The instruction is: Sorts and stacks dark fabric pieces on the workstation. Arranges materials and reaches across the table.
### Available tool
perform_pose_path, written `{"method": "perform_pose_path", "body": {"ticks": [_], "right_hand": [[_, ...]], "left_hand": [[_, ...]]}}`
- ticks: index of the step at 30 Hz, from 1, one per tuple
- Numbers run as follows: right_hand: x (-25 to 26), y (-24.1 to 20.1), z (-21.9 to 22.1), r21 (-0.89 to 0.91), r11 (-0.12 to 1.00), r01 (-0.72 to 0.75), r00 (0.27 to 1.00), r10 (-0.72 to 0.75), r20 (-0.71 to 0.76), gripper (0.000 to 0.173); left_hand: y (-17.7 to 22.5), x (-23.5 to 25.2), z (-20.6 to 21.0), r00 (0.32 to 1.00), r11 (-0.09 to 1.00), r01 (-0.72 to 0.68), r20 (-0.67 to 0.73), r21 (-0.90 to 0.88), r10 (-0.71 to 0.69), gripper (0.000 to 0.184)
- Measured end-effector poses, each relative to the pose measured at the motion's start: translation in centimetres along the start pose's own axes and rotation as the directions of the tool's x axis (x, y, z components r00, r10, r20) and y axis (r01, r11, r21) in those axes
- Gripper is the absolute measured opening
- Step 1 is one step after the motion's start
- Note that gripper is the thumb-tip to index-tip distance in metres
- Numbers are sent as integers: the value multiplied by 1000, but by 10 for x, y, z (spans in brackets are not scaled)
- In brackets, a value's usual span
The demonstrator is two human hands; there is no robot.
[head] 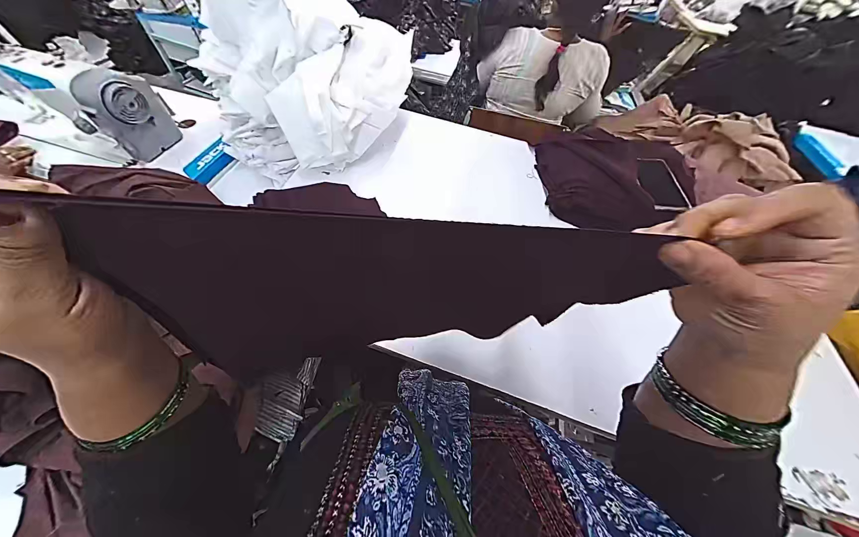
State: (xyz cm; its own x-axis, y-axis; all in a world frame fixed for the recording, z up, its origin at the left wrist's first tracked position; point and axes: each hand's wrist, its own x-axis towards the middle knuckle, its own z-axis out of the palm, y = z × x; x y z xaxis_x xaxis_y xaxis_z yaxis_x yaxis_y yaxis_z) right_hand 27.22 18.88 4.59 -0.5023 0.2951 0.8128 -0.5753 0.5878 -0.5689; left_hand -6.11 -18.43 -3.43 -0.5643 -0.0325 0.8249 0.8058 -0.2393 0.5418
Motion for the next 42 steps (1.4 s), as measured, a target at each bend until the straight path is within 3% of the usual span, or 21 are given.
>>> {"method": "perform_pose_path", "body": {"ticks": [2, 4, 7, 9, 11, 14, 17, 19, 20, 21, 22, 25, 26, 28, 31, 32, 34, 36, 39, 40, 42], "right_hand": [[16, -2, 2, -21, 1000, -2, 1000, 2, 5, 35], [37, 14, 5, -135, 990, -49, 997, 57, 52, 36], [66, 50, 28, -479, 877, -36, 989, 100, 108, 23], [84, 51, 58, -624, 778, 68, 981, 61, 183, 18], [92, 37, 94, -589, 789, 175, 963, -13, 268, 17], [94, 12, 144, -398, 858, 325, 883, -124, 453, 20], [96, -5, 165, -333, 782, 526, 790, -306, 531, 22], [98, -11, 163, -358, 732, 579, 782, -376, 497, 16], [97, -11, 163, -339, 745, 574, 790, -394, 471, 14], [96, -8, 162, -299, 777, 554, 801, -399, 446, 13], [95, -4, 162, -246, 817, 522, 814, -391, 430, 13], [106, 20, 158, -128, 915, 383, 850, -295, 436, 13], [114, 36, 157, -127, 938, 323, 865, -238, 443, 15], [134, 81, 162, -153, 974, 167, 908, -91, 408, 18], [139, 155, 180, -278, 947, -159, 925, 241, 293, 28], [133, 176, 185, -329, 911, -248, 897, 344, 277, 35], [113, 207, 191, -376, 823, -426, 811, 531, 244, 45], [84, 232, 192, -354, 734, -580, 720, 665, 199, 45], [35, 253, 191, -330, 602, -727, 593, 793, 141, 38], [22, 254, 190, -332, 559, -760, 554, 824, 119, 35], [2, 258, 190, -313, 503, -805, 510, 858, 65, 31]], "left_hand": [[-15, 3, -20, 988, 999, 52, 148, -4, -51, 21], [6, 16, 12, 947, 964, 264, 186, 15, -262, 17], [11, 30, 68, 777, 792, 610, 212, -27, -592, 26], [7, 34, 86, 687, 688, 714, 317, -128, -654, 29], [20, 29, 107, 640, 638, 743, 493, -203, -589, 30], [53, 20, 140, 640, 619, 685, 722, -384, -261, 25], [57, 17, 145, 882, 807, 223, 465, -547, 72, 6], [36, 15, 127, 938, 906, -38, 297, -421, 177, 58], [25, 10, 116, 939, 923, 1, 317, -386, 132, 86], [16, 0, 108, 921, 901, 145, 390, -410, 29, 102], [7, -16, 104, 881, 818, 322, 467, -477, -75, 97], [-10, -41, 103, 750, 484, 622, 645, -616, -143, 29], [-10, -37, 103, 736, 473, 639, 660, -606, -150, 21], [-3, -19, 107, 701, 481, 707, 601, -518, -383, 10], [-40, 8, 123, 495, 437, 868, 485, -237, -720, 11], [-69, 7, 124, 444, 446, 888, 450, -108, -775, 14], [-119, -6, 111, 362, 475, 853, 412, 215, -836, 45], [-143, -22, 97, 364, 492, 757, 348, 430, -864, 73], [-141, -29, 87, 471, 525, 632, 256, 570, -844, 75], [-140, -26, 88, 471, 514, 594, 251, 620, -846, 73], [-138, -17, 99, 376, 457, 521, 287, 721, -881, 76]]}}
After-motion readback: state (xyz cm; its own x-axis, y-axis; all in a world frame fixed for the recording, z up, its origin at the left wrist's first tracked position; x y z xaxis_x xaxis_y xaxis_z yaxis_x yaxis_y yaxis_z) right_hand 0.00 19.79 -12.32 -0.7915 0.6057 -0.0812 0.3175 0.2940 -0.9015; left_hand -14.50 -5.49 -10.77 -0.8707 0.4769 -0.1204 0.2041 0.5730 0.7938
